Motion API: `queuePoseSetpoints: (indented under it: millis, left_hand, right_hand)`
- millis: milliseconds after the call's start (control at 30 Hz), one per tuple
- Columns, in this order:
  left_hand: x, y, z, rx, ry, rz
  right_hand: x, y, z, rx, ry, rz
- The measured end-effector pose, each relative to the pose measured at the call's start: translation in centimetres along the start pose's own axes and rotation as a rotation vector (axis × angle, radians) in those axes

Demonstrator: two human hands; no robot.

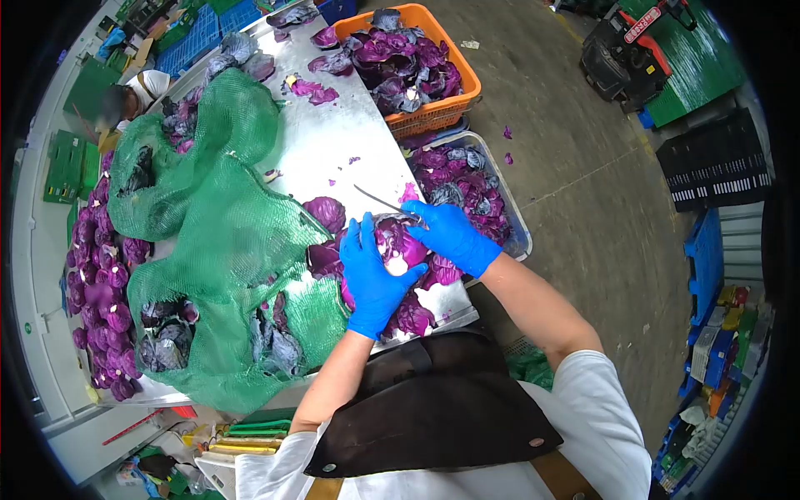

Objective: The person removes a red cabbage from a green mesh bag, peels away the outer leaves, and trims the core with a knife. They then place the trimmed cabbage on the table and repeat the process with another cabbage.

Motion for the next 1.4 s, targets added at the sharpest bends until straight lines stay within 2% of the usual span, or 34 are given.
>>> queuePoseSetpoints:
  millis: [67, 167, 200, 233, 300, 333, 400, 433, 500, 533, 633, 667, 767, 800, 900, 1000, 1100, 1167, 1233, 1267, 1367, 1400]
  left_hand:
    - [0.0, -0.1, -0.2, -0.013, -0.023, -0.014]
    - [-0.4, -0.2, 0.1, -0.127, 0.038, -0.057]
    - [-1.5, -0.7, 0.7, -0.100, 0.050, -0.145]
    - [-2.5, -0.5, 0.9, -0.062, 0.043, -0.218]
    - [-3.5, 0.7, 0.9, -0.108, 0.026, -0.234]
    - [-3.3, 0.7, 1.1, -0.131, 0.073, -0.222]
    - [-1.8, 0.9, 1.6, -0.136, 0.175, -0.231]
    - [-1.4, 1.4, 2.1, -0.183, 0.126, -0.233]
    - [-2.0, 2.0, 2.2, -0.294, 0.040, -0.219]
    - [-2.8, 2.1, 2.2, -0.292, 0.042, -0.146]
    - [-6.7, 5.2, 1.1, -0.566, -0.027, 0.164]
    - [-8.3, 5.7, 1.3, -0.499, -0.026, 0.188]
    - [-10.9, 5.6, 1.2, -0.612, 0.020, 0.234]
    - [-10.8, 4.6, 1.2, -0.646, 0.068, 0.229]
    - [-9.0, 3.0, 0.2, -0.596, 0.061, 0.145]
    - [-6.2, 1.9, 0.1, -0.388, 0.018, 0.066]
    - [-2.0, 1.3, 0.8, -0.144, 0.059, 0.024]
    - [0.3, 0.7, 0.6, -0.017, 0.079, -0.010]
    - [2.1, 0.7, 0.0, -0.053, 0.101, -0.034]
    - [2.7, 0.6, -0.3, -0.046, 0.134, -0.008]
    - [3.6, 1.1, -0.9, -0.066, 0.172, 0.056]
    - [3.9, 1.4, -1.2, -0.078, 0.176, 0.072]
  right_hand:
    - [0.0, -0.5, 0.1, 0.067, -0.061, -0.010]
    - [1.3, -4.2, 0.0, 0.007, -0.137, -0.215]
    - [0.8, -7.3, -1.3, 0.337, -0.050, -0.432]
    - [1.2, -7.9, -1.9, 0.227, -0.107, -0.380]
    - [0.4, -8.6, -2.8, -0.018, -0.186, -0.299]
    - [-0.2, -7.7, -2.2, 0.065, -0.118, -0.376]
    - [-1.0, -4.4, 0.6, -0.002, -0.119, -0.361]
    - [-1.4, -2.7, 2.1, -0.034, -0.123, -0.356]
    - [-2.7, 3.0, 4.0, 0.178, -0.059, -0.162]
    - [-3.1, 5.0, 3.8, 0.296, -0.035, -0.066]
    - [-3.0, 5.7, -0.2, 0.173, 0.157, 0.119]
    - [-2.6, 5.5, -0.3, 0.217, 0.196, 0.091]
    - [-1.0, 4.0, 0.6, 0.409, 0.278, -0.132]
    - [-0.3, 2.5, -0.2, 0.556, 0.153, -0.037]
    - [1.5, -0.5, -1.5, 0.641, 0.191, -0.095]
    - [-0.7, 1.0, 1.5, 0.571, 0.215, -0.461]
    - [-2.9, 1.1, 1.5, 0.647, 0.122, -0.513]
    - [-3.5, -0.5, 0.2, 0.526, 0.001, -0.469]
    - [-3.6, -0.6, 0.8, 0.300, -0.050, -0.465]
    - [-4.3, -0.2, 2.0, 0.071, -0.131, -0.404]
    - [-4.7, 2.4, 3.1, -0.147, -0.002, -0.320]
    - [-5.1, 2.2, 2.0, -0.291, -0.100, -0.195]
Point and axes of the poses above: each hand's wrist, its own x-axis towards the middle knuckle, its own z-axis out of the back of the hand, y = z × x, the point moved 5 cm from there along x, towards the middle knuckle, and after that the axes turned 1 degree about -x, right-handed, at the moved point
